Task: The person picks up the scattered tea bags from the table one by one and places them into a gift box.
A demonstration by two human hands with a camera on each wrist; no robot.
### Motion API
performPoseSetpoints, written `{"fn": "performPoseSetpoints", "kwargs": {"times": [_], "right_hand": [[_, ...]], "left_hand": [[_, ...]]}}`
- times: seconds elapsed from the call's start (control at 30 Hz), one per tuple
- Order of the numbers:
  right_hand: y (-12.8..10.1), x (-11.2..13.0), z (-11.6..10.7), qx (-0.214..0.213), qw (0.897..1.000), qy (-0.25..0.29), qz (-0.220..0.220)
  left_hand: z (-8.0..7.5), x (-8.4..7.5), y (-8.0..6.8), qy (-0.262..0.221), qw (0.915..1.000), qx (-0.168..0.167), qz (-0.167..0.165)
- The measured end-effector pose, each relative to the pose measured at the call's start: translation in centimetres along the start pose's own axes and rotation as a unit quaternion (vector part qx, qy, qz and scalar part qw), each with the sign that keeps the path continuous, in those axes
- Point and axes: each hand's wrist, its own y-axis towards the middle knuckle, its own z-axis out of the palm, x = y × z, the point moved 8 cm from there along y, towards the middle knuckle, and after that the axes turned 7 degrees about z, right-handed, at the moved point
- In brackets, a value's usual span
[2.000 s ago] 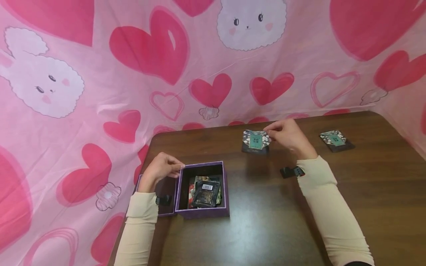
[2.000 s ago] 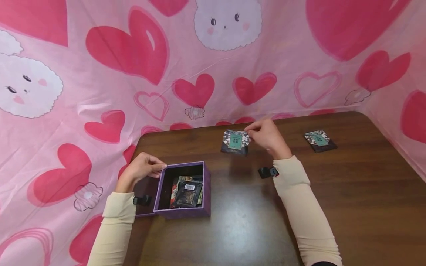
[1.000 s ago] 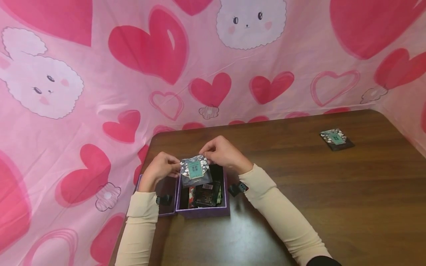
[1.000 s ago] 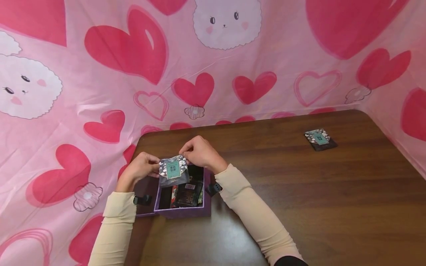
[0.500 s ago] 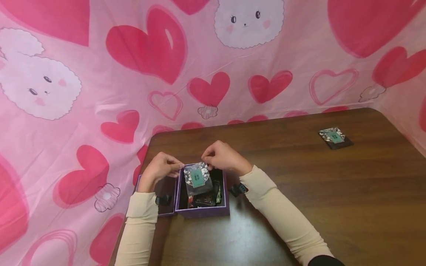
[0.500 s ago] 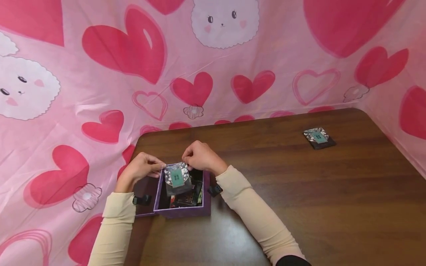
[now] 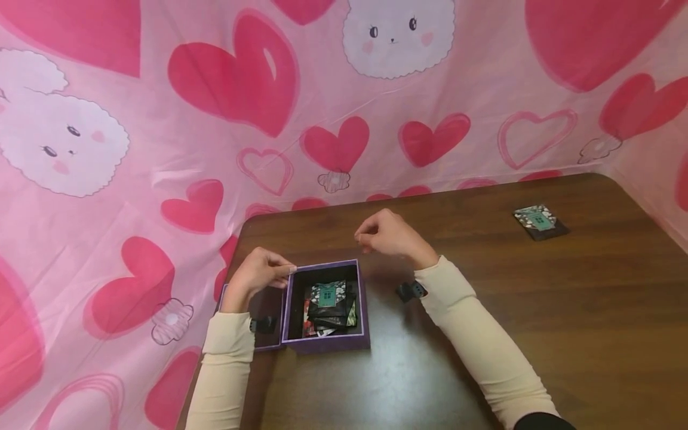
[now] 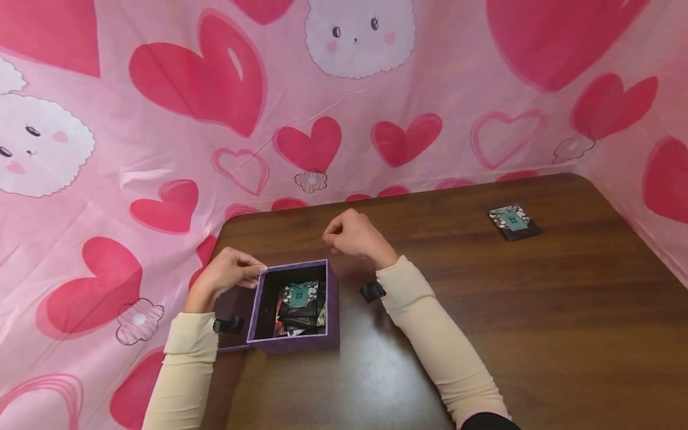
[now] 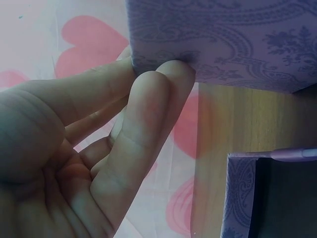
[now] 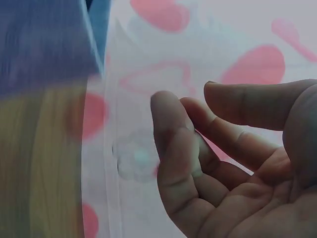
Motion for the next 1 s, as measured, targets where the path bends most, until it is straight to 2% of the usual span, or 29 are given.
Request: {"fn": "performPoseSetpoints", "kwargs": {"times": [0.23, 0.5, 0.7, 0.87, 1.0], "right_hand": [[-0.4, -5.1, -6.3, -0.054, 0.997, 0.002, 0.056], [-1.8, -11.4, -13.6, -0.088, 0.989, -0.033, 0.117], [-3.3, -16.7, -18.2, -0.102, 0.981, -0.043, 0.156], [-5.1, -20.7, -21.4, -0.134, 0.971, -0.025, 0.197], [-6.7, -23.6, -23.9, -0.169, 0.957, -0.032, 0.235]], "left_hand": [[0.0, 0.0, 0.0, -0.002, 1.0000, -0.002, -0.004], [-0.1, 0.0, 0.0, -0.005, 1.0000, -0.006, -0.004], [0.2, 0.0, -0.3, 0.003, 1.0000, 0.000, -0.007], [0.1, 0.0, -0.3, 0.005, 1.0000, -0.005, -0.006], [0.1, 0.1, -0.3, 0.001, 0.9999, -0.005, -0.012]]}}
